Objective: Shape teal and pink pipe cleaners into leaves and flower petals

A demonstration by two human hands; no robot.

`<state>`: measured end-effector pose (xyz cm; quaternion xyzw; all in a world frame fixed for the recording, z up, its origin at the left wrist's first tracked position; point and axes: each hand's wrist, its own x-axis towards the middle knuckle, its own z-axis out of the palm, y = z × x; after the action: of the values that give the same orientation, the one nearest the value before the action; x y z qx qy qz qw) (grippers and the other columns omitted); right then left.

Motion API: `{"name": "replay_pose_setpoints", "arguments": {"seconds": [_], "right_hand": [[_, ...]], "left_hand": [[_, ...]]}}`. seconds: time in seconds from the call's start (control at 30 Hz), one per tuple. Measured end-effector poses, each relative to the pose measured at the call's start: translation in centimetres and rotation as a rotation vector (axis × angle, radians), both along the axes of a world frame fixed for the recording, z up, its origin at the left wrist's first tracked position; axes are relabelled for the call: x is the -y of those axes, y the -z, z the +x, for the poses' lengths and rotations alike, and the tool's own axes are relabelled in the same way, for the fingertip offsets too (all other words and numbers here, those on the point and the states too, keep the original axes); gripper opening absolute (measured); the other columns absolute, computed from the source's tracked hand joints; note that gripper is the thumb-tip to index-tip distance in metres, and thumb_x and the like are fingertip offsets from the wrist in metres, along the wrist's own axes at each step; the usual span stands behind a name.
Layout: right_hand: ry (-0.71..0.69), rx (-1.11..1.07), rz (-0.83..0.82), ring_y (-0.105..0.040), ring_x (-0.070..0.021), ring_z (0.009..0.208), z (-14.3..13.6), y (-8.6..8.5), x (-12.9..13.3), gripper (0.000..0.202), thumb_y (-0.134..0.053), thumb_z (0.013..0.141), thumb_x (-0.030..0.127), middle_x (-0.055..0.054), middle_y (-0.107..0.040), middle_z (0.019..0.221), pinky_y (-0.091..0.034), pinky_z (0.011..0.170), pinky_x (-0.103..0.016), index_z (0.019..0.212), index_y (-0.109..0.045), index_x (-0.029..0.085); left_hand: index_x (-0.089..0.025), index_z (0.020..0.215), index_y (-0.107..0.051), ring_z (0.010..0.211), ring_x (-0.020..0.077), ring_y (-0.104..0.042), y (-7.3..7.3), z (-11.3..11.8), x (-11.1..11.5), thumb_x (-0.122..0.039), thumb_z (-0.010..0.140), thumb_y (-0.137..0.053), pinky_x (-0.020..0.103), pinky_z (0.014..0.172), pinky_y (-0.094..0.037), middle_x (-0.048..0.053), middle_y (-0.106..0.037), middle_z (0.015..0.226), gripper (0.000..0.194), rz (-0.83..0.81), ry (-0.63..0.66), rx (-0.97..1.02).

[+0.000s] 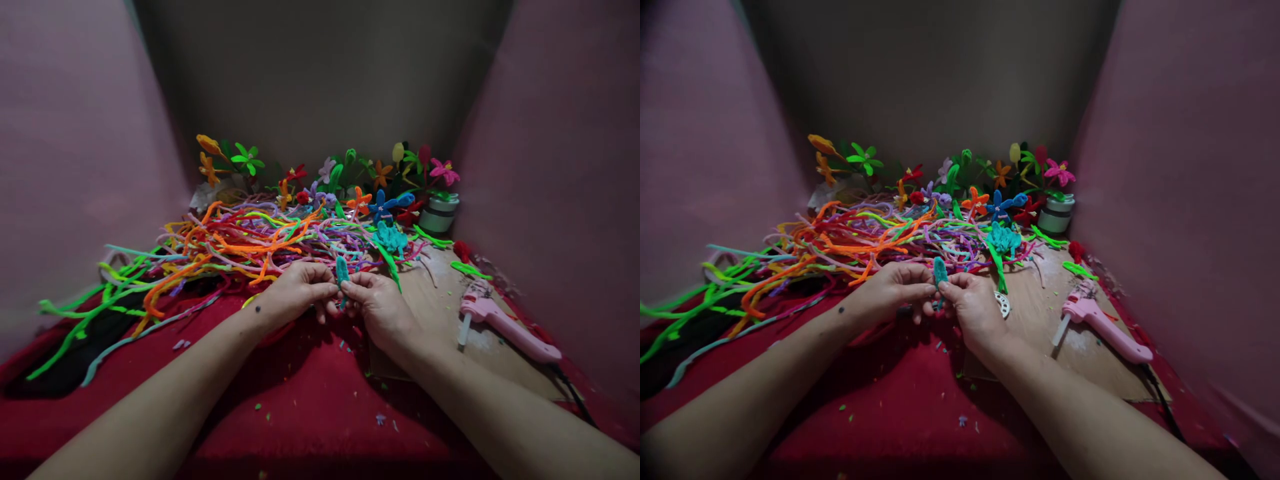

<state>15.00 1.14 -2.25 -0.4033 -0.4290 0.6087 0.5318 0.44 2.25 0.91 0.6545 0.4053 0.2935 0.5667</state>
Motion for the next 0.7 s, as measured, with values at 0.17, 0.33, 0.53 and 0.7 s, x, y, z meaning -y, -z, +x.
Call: {"name": "replay_pose_setpoints", "arguments": {"seconds": [0.17, 0.33, 0.53, 0.7], "right_hand": [[0.010, 0.042, -0.007, -0.038, -0.0057, 0.038, 0.0, 0.4, 0.0, 0.015, -0.063, 0.065, 0.027, 0.005, -0.048, 0.046, -0.026, 0.039, -0.021, 0.061, -0.054, 0.015], [0.046, 0.050, -0.020, -0.037, -0.0054, 0.036, 0.1, 0.1, -0.1, 0.017, -0.066, 0.061, 0.027, 0.006, -0.046, 0.044, -0.025, 0.038, -0.021, 0.058, -0.054, 0.015], [-0.066, -0.148, -0.105, -0.049, -0.0088, 0.047, 0.2, -0.2, -0.2, 0.022, -0.072, 0.059, 0.027, 0.000, -0.059, 0.060, -0.034, 0.044, -0.022, 0.071, -0.059, 0.014], [-0.044, -0.316, -0.156, -0.044, -0.0062, 0.047, 0.1, -0.4, -0.3, 0.020, -0.074, 0.056, 0.021, 0.003, -0.057, 0.059, -0.029, 0.042, -0.020, 0.068, -0.060, 0.015]], "left_hand": [[-0.017, 0.064, -0.052, 0.059, 0.0138, -0.051, 0.9, 0.7, 1.1, -0.021, 0.078, -0.048, 0.026, 0.058, -0.039, 0.004, -0.056, 0.063, 0.016, 0.681, -0.153, -0.402], [-0.018, 0.067, -0.053, 0.063, 0.0134, -0.050, 1.7, 0.8, 1.2, -0.021, 0.080, -0.047, 0.025, 0.061, -0.037, 0.004, -0.055, 0.067, 0.015, 0.858, -0.212, -0.471], [-0.016, 0.082, -0.053, 0.043, 0.0093, -0.047, -0.2, 0.6, 0.5, -0.039, 0.080, -0.050, 0.021, 0.042, -0.036, -0.001, -0.055, 0.058, 0.023, 0.143, -0.220, -0.073], [-0.014, 0.082, -0.057, 0.039, 0.0063, -0.044, -0.3, 0.7, 0.7, -0.034, 0.069, -0.064, 0.018, 0.037, -0.030, -0.002, -0.057, 0.056, 0.025, 0.014, -0.125, -0.003]]}}
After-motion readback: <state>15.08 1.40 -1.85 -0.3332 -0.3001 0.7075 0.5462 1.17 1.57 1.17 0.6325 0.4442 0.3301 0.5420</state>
